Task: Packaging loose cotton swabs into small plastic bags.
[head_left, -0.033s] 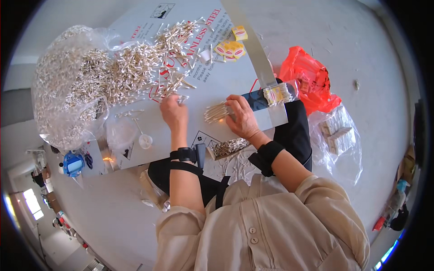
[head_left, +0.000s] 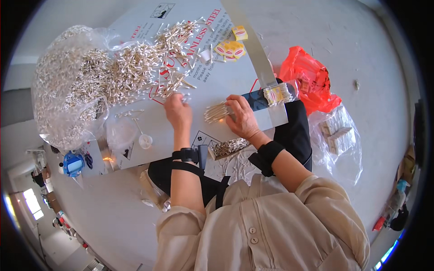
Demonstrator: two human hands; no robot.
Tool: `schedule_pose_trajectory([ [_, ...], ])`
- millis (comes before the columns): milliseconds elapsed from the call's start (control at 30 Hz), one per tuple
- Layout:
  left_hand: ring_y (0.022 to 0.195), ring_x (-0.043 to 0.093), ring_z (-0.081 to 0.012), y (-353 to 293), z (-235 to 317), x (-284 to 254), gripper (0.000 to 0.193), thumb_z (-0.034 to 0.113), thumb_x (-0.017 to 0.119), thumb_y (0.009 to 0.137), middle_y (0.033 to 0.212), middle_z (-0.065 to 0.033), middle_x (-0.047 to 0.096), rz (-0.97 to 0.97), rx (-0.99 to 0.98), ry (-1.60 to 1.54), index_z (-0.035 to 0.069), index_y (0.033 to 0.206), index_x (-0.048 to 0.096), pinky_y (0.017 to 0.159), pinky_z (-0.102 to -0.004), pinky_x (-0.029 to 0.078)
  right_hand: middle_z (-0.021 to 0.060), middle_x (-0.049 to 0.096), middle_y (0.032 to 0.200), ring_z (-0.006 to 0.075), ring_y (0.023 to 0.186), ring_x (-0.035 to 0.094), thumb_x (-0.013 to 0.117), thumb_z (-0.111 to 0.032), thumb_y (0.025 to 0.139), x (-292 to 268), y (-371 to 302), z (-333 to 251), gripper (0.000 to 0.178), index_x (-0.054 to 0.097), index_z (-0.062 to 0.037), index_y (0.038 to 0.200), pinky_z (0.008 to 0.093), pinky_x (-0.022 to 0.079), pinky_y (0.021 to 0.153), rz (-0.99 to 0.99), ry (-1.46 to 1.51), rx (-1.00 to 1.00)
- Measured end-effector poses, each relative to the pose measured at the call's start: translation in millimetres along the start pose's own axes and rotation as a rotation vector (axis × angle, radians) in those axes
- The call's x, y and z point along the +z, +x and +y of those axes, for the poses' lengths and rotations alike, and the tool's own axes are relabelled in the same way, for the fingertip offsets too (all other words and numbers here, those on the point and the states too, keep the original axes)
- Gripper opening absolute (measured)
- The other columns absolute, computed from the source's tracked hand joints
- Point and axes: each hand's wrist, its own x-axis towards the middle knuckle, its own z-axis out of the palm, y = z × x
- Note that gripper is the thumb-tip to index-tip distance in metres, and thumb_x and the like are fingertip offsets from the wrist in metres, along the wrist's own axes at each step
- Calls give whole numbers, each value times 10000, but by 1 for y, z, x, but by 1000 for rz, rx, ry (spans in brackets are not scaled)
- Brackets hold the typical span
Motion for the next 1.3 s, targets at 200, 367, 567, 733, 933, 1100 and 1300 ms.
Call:
schedule_pose_trajectory([
  [200, 1009, 586, -333, -7, 36, 10, 249, -86, 582, 728, 997, -132, 625, -64, 190, -350, 54, 929, 627, 870, -428, 478, 174, 535, 1144, 378, 1073, 529, 605, 0, 671, -2, 0, 3, 396, 550, 6, 1063, 444, 440, 965, 3, -3, 9],
  [367, 1011, 578, -309, 20, 2, -12, 287, -90, 591, 686, 1004, -99, 625, 81, 90, -116, 71, 916, 648, 899, -411, 468, 173, 536, 1150, 378, 1076, 529, 597, 8, 663, -2, 0, 6, 394, 554, 7, 1055, 444, 439, 969, -3, -5, -3],
  [567, 1019, 540, -299, 17, -2, -27, 251, 4, 734, 635, 930, -62, 595, 83, 415, -48, 118, 849, 671, 905, -409, 456, 166, 540, 1167, 373, 1086, 534, 621, -11, 666, -3, 0, 3, 432, 555, 0, 1093, 439, 443, 973, -7, -23, 0],
  [733, 929, 552, -288, 3, 22, -16, 245, 88, 812, 630, 884, -56, 597, 86, 491, -72, 103, 829, 670, 846, -405, 465, 160, 541, 1182, 371, 1095, 536, 655, -35, 673, -3, 0, 4, 471, 554, -14, 1133, 438, 449, 969, -16, -39, -10],
  [933, 892, 553, -305, -17, 31, -1, 166, 91, 770, 720, 850, -81, 606, -44, 471, 16, 75, 781, 616, 786, -431, 460, 164, 544, 1163, 364, 1095, 529, 633, -45, 673, -3, 1, 3, 440, 567, -4, 1106, 442, 434, 980, -12, -37, -20],
  [1100, 893, 565, -325, -49, 7, -17, 109, 31, 685, 784, 841, -106, 598, -130, 276, 139, 62, 826, 589, 768, -439, 472, 141, 549, 1182, 340, 1105, 529, 686, -112, 712, -3, 0, 3, 466, 588, -44, 1163, 430, 433, 959, -49, -89, -21],
  [1300, 874, 564, -330, -89, -6, -28, 115, -15, 643, 773, 858, -113, 575, 36, 456, -39, 59, 809, 562, 747, -428, 473, 64, 556, 1221, 265, 1084, 547, 756, -244, 744, -1, 2, 0, 461, 643, -162, 1183, 413, 423, 911, -120, -240, -71],
])
